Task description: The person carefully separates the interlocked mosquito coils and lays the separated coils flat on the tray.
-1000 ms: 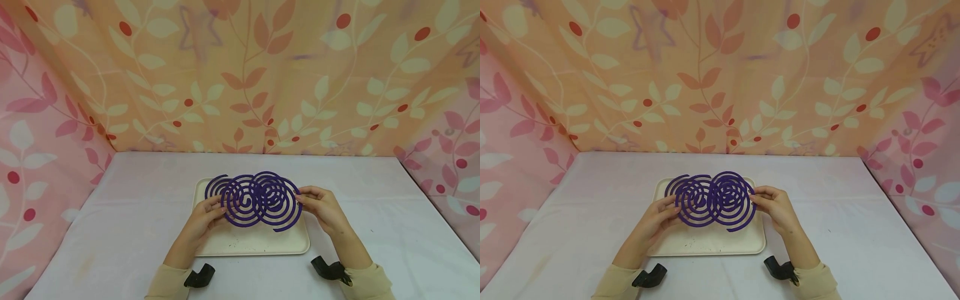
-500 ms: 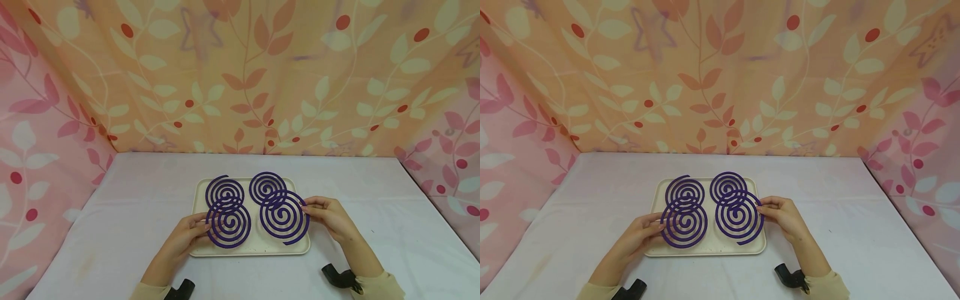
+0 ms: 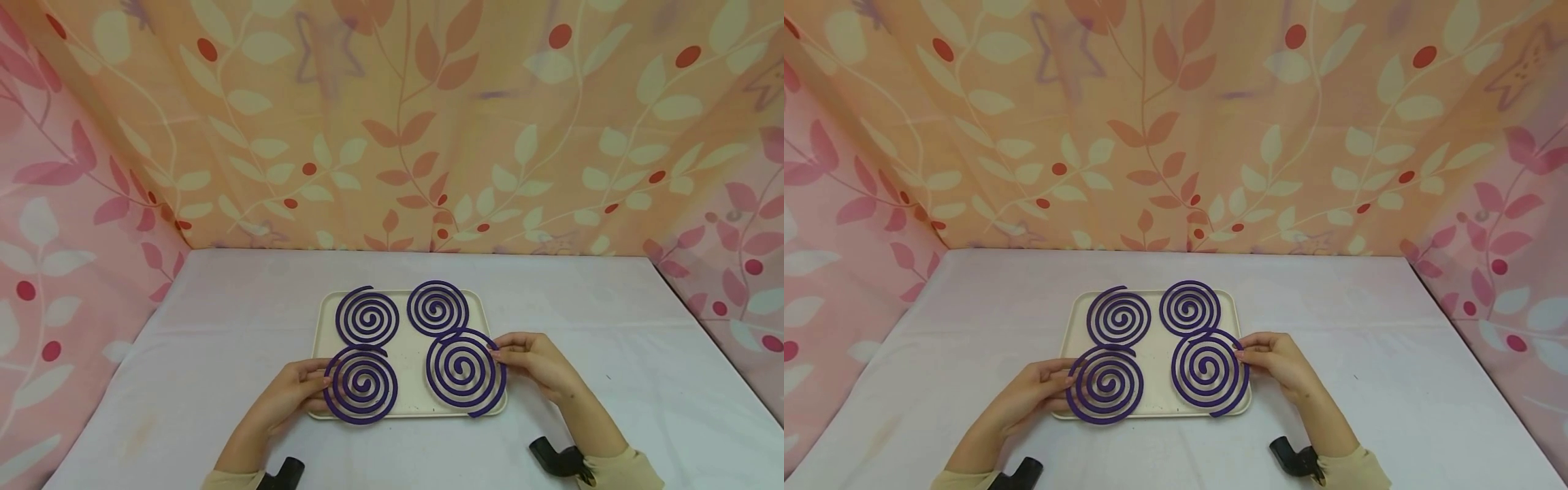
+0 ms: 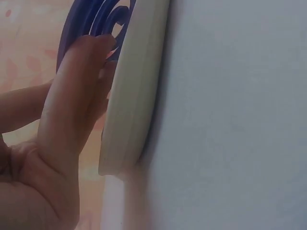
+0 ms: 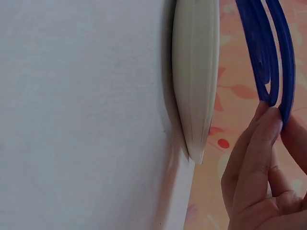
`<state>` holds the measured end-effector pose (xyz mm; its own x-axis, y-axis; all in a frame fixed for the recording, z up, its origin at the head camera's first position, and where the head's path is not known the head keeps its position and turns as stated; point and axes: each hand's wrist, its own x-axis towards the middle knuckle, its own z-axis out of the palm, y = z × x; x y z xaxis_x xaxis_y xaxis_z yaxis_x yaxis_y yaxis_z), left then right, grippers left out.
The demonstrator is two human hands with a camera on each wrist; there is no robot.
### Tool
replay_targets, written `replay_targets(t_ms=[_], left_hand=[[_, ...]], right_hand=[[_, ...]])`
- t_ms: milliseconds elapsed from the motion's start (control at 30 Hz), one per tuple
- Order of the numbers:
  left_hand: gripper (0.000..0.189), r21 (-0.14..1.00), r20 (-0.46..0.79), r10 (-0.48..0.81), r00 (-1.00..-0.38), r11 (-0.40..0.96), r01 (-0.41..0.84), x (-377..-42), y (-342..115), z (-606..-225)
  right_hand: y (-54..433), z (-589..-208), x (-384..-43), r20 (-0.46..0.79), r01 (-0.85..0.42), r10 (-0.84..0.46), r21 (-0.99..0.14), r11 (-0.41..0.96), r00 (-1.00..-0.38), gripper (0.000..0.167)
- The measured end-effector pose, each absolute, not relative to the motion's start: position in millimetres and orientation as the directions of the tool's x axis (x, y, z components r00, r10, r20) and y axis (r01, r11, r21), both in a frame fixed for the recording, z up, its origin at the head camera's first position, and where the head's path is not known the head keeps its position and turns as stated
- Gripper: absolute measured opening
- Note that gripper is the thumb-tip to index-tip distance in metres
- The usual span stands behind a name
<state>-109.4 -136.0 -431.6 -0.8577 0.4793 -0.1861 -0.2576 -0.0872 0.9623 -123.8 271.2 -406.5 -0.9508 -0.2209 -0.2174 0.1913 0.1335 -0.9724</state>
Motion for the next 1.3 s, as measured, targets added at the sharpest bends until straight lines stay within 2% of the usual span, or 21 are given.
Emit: replay_targets(t_ms=[267,533,867,1300], left_hand=[[0.046,0.969,-0.206,0.451,-0.869,-0.027,-0.244,-110,-138,-430],[0.047,0.978,-0.208,0.403,-0.891,0.070,-0.196,-110,-142,-430],[0.048,0.984,-0.178,0.410,-0.894,0.055,-0.170,-110,-143,-429],[0.045,0.983,-0.176,0.352,-0.919,0.114,-0.144,-108,-151,-423]], right_hand=[[268,-409,-125,-0.229,0.193,-0.274,-0.969,0.152,-0.934,0.028],[265,-408,-125,-0.286,0.227,-0.356,-0.954,0.198,-0.890,0.038],[265,-409,-124,-0.300,0.220,-0.443,-0.950,0.223,-0.845,0.036],[268,-410,-122,-0.297,0.218,-0.410,-0.949,0.228,-0.862,0.033]])
